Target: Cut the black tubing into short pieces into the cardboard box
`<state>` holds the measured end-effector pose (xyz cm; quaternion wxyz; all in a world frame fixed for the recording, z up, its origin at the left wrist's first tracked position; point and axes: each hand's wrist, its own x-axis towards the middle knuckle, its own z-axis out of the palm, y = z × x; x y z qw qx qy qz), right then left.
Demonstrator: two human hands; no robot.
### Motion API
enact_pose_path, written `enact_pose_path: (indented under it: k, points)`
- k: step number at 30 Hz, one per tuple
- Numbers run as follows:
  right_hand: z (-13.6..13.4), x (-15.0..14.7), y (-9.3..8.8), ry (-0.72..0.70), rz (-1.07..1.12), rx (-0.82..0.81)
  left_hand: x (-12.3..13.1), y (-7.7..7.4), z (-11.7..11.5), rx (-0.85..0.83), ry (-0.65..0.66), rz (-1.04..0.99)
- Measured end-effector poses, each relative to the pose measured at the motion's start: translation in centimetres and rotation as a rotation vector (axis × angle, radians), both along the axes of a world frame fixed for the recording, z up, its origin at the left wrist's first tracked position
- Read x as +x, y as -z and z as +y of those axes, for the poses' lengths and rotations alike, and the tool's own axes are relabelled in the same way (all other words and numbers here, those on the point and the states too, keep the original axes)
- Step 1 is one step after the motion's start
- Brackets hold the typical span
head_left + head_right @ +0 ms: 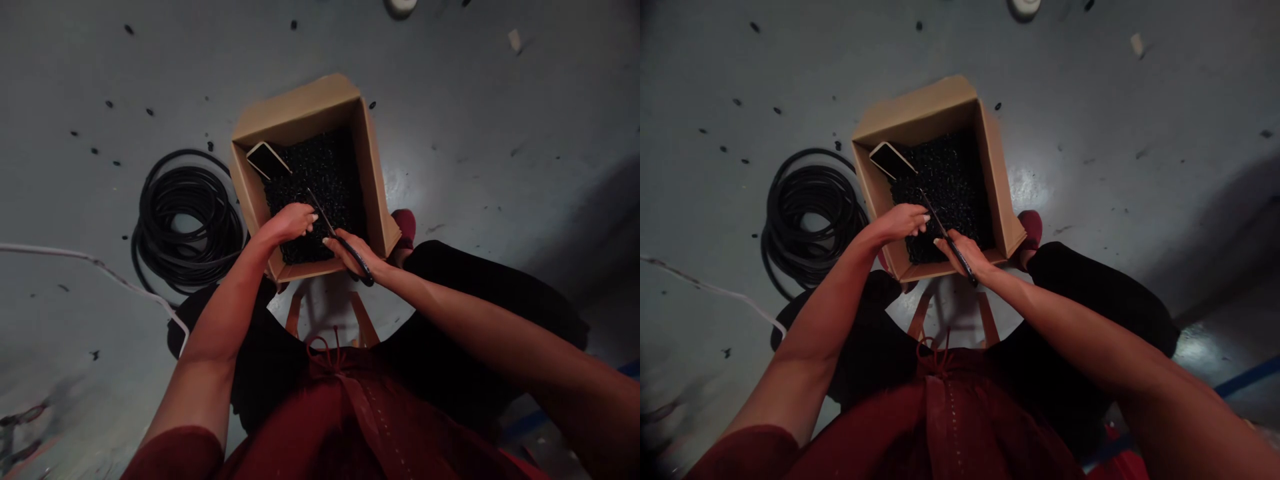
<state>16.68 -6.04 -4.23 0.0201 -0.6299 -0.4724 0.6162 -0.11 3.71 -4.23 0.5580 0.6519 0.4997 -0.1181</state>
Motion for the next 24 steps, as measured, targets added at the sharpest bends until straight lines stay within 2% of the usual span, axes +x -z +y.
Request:
enact_pose_path:
  k: [4, 8, 12, 14, 17, 19, 22, 24]
  points:
    - [-0.5, -0.2, 0.3, 0.072, 0.010, -0.011, 0.1, 0.9, -0.4, -0.033, -0.047, 0.024]
    - [-0.8, -0.5, 0.7, 0.246, 0.122, -0.161, 0.1, 1.6, -0.9, -0.127, -0.131, 0.013]
    - [-0.4, -0.6, 0.8, 0.499, 0.245, -0.322, 0.2, 1.4, -0.7, -0.118, -0.158, -0.007]
    - [0.1, -0.5, 0.6, 0.564, 0.279, -0.345, 0.1, 0.8, -0.3, -0.060, -0.151, -0.038]
    - [1.0, -0.3, 0.1, 0.537, 0.269, -0.267, -0.1, -0.3, 0.4, 0.027, -0.168, -0.100]
    - [1.5, -0.2, 0.0, 0.488, 0.232, -0.188, -0.3, -0.8, 0.7, 0.027, -0.243, -0.123]
    - [1.9, -0.1, 0.1, 0.406, 0.166, -0.070, -0.6, -1.2, 1.0, 0.012, -0.360, -0.116]
    - [1.9, 0.0, 0.3, 0.343, 0.136, -0.018, -0.9, -1.2, 1.1, 0.016, -0.378, -0.123]
